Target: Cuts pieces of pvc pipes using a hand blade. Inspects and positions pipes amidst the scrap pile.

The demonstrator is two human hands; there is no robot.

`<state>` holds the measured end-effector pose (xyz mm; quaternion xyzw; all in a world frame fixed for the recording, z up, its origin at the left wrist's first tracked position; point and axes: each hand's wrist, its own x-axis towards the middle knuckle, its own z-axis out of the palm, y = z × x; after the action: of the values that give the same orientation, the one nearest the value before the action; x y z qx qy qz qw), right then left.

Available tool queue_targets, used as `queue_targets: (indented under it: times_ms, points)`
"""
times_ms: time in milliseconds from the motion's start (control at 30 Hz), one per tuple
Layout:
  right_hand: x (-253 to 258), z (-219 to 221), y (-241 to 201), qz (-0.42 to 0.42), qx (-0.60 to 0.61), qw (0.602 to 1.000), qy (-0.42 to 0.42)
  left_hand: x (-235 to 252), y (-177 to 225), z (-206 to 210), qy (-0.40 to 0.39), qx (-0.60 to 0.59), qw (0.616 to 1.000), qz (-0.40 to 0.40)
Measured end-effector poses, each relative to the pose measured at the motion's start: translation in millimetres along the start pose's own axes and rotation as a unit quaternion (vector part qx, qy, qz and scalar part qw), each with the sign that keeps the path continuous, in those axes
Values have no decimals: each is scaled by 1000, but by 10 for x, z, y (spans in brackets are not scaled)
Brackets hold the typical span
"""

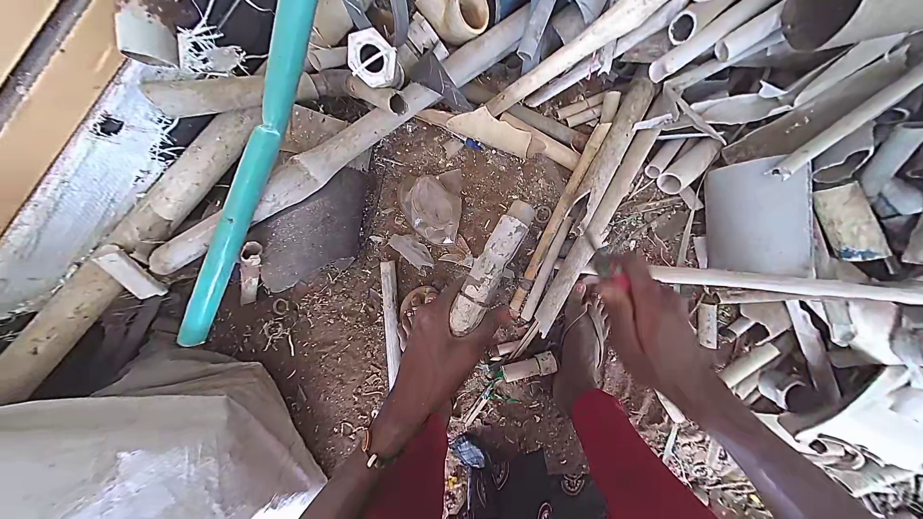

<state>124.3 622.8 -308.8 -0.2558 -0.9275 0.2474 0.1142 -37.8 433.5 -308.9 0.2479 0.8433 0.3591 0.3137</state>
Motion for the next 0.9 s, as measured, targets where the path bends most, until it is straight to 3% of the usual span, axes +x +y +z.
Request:
queue_targets:
  times_ms: [67,200,300,433,500,600,733,900]
  points:
    - [-59,63,-145,-45,-6,999,-19,4,-22,-1,5,-1,1000,9]
    - [164,128,194,110,0,988,-108,8,-20,-1,14,6,1000,2]
    - [111,82,306,140,90,983,-78,-22,-103,-34,4,-5,999,36]
    - [-75,135,108,202,312,915,-158,-58,-225,-128,-43,-231,969,79]
    - [-129,232,34,209,341,901,-167,-73,-210,-216,-63,-306,943,111]
    - [-161,350,-32,216,336,904,-150,-29,-169,-344,-83,-316,941,92]
    - [-165,408,-85,211,294,915,-179,93,-215,-256,23,-400,916,-18]
    - [-108,288,-300,184,255,905,-287,265,-284,-230,127,-372,918,-59]
